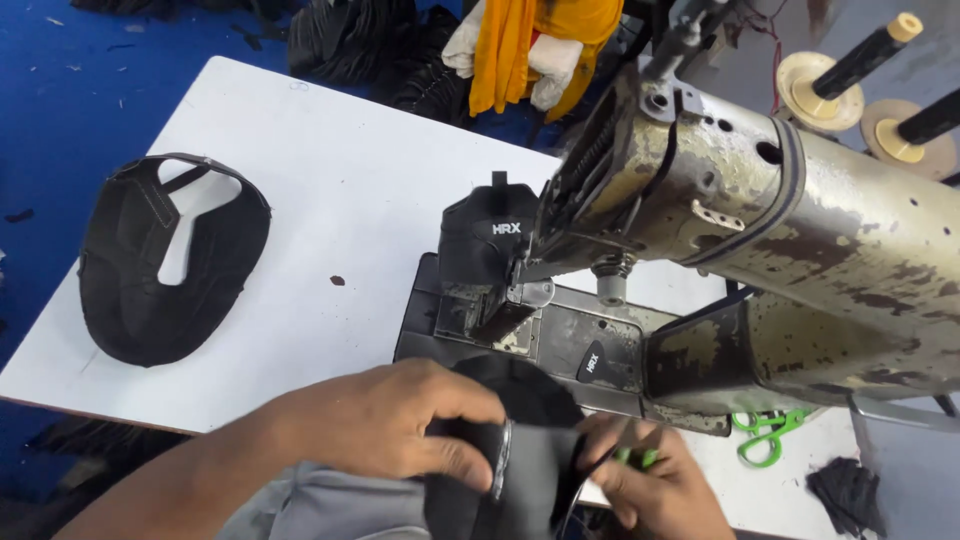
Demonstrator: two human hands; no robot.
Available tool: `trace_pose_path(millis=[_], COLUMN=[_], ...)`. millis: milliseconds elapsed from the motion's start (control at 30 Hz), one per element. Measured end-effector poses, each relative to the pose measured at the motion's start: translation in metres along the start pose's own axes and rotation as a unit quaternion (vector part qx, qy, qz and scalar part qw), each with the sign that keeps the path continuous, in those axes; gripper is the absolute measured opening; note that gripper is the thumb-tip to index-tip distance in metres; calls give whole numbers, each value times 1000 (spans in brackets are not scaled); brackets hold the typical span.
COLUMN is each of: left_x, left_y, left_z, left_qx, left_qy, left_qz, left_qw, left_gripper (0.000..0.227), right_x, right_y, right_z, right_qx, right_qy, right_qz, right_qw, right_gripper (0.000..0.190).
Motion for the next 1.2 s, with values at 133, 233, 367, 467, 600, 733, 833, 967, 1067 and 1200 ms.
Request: trace_pose_path(millis=[133, 233, 367, 467, 600, 733, 833, 967, 1067, 1200], left_x=[-11, -13, -6, 1, 7, 8, 4, 2, 3, 5], left_y=[-11, -51, -67, -64, -53, -56, -46, -43, -43, -44], left_z=[-4, -14, -24, -34, -42, -44, -37, -35, -35, -36], left_qx=[-158, -155, -92, -103, 18, 26, 27, -2, -1, 13], left_qy=[71, 148, 187, 153, 207, 216, 177, 113, 113, 122], left_qz=[-102, -189, -210, -198, -210, -203, -151, -109, -119, -129], left_qw=[980, 958, 955, 963, 955, 955, 972, 988, 986, 984], left_gripper=[47, 49, 46, 47, 39, 22, 19, 19, 29, 32], right_x=[-31, -24, -3, -66, -28, 29, 27, 24, 28, 26], right_y=[-5, -6, -26, 15, 31, 20, 32, 38, 35, 32], right_z=[-1, -10, -16, 56, 41, 12, 14, 12, 8, 6], right_qx=[8, -6, -3, -53, -37, 8, 77, 49, 41, 57], right_qy=[181, 226, 312, 438, 362, 435, 478, 474, 466, 463], right_qz=[174, 204, 330, 374, 435, 331, 218, 124, 110, 121], right_qw=[968, 953, 891, 816, 824, 837, 847, 870, 877, 876], right_gripper=[8, 9, 15, 17, 24, 36, 40, 45, 48, 51])
Point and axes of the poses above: each hand's wrist, its own z-axis away from the middle knuckle, its own x-axis out of the palm, y = z × x, the point moved 7 cm from there along -z, towards the middle knuckle, and after that the axes turned 3 degrees about -z, right-handed, at the moved point
